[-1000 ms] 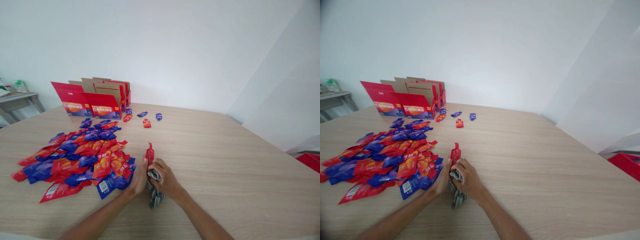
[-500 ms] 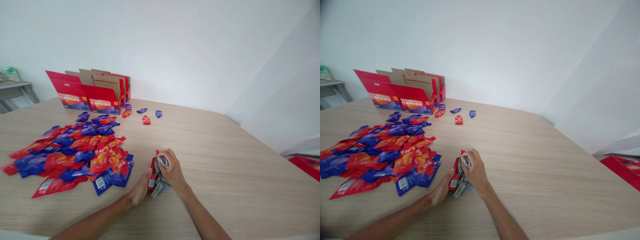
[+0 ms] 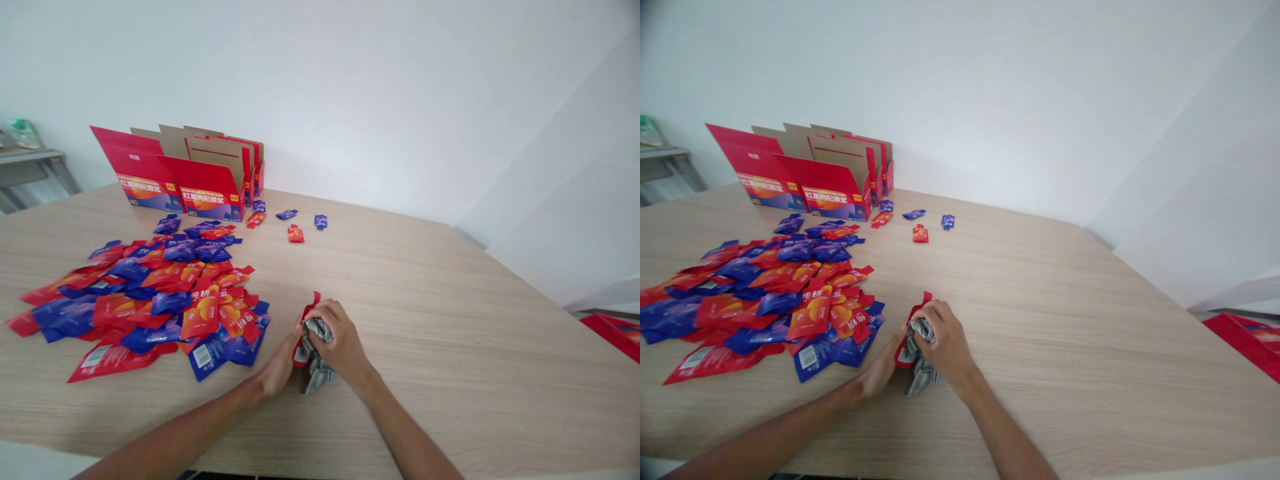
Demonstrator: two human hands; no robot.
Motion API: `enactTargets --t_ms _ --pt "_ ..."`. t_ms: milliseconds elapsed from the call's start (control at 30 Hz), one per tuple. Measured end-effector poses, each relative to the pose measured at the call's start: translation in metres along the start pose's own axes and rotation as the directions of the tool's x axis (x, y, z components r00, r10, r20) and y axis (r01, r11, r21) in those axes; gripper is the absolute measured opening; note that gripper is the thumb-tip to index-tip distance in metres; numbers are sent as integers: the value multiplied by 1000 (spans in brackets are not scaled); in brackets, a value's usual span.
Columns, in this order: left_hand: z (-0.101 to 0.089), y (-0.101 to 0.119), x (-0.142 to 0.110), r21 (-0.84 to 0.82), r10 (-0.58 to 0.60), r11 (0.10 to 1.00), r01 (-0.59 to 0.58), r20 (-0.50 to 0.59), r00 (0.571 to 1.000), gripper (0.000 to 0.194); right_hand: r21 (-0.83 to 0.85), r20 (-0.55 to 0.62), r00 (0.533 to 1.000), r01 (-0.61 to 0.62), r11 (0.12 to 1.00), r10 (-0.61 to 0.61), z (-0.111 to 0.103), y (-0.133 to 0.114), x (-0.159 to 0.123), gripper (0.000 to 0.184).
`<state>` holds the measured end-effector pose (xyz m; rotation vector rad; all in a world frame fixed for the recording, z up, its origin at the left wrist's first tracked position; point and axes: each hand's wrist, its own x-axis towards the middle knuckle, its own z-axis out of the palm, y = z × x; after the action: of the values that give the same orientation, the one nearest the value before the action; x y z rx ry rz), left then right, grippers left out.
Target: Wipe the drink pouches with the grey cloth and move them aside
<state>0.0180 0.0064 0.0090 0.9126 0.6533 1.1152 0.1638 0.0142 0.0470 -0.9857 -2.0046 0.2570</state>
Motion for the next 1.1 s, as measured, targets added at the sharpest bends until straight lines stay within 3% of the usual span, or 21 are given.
enactTargets --t_ms 200,333,467,600,667,733,833,933,1100 --pt "-7 -11 -8 95 -27 995 11 166 986 56 -22 -153 980 -134 991 129 -14 11 4 13" --pt "-6 -10 -8 42 -9 999 3 154 988 55 1 -136 985 -111 994 110 -13 9 4 14" --pt "-3 -5 1 -122 25 992 -32 -56 998 50 16 17 1000 1 1000 -2 -5 2 2 19" --pt "-10 -4 12 -245 -33 968 -49 -317 948 44 12 195 975 102 995 -103 6 -5 -2 24" --pt "-12 -4 14 -233 -35 971 -55 -365 930 42 3 205 973 107 994 -105 8 -5 -2 25" --pt "-12 -5 12 -154 14 986 -66 -316 949 43 -6 150 986 80 997 -78 6 -3 -2 25" --pt "-6 -5 4 1 87 996 -88 -153 984 49 -24 30 1000 4 1000 -3 -1 4 0 23" --pt "-1 -2 -4 112 84 990 -80 -37 996 53 -51 -72 995 -72 996 68 -8 10 2 17" --pt "2 6 -10 213 59 975 -65 35 998 53 -65 -154 981 -128 990 117 -13 10 4 14"
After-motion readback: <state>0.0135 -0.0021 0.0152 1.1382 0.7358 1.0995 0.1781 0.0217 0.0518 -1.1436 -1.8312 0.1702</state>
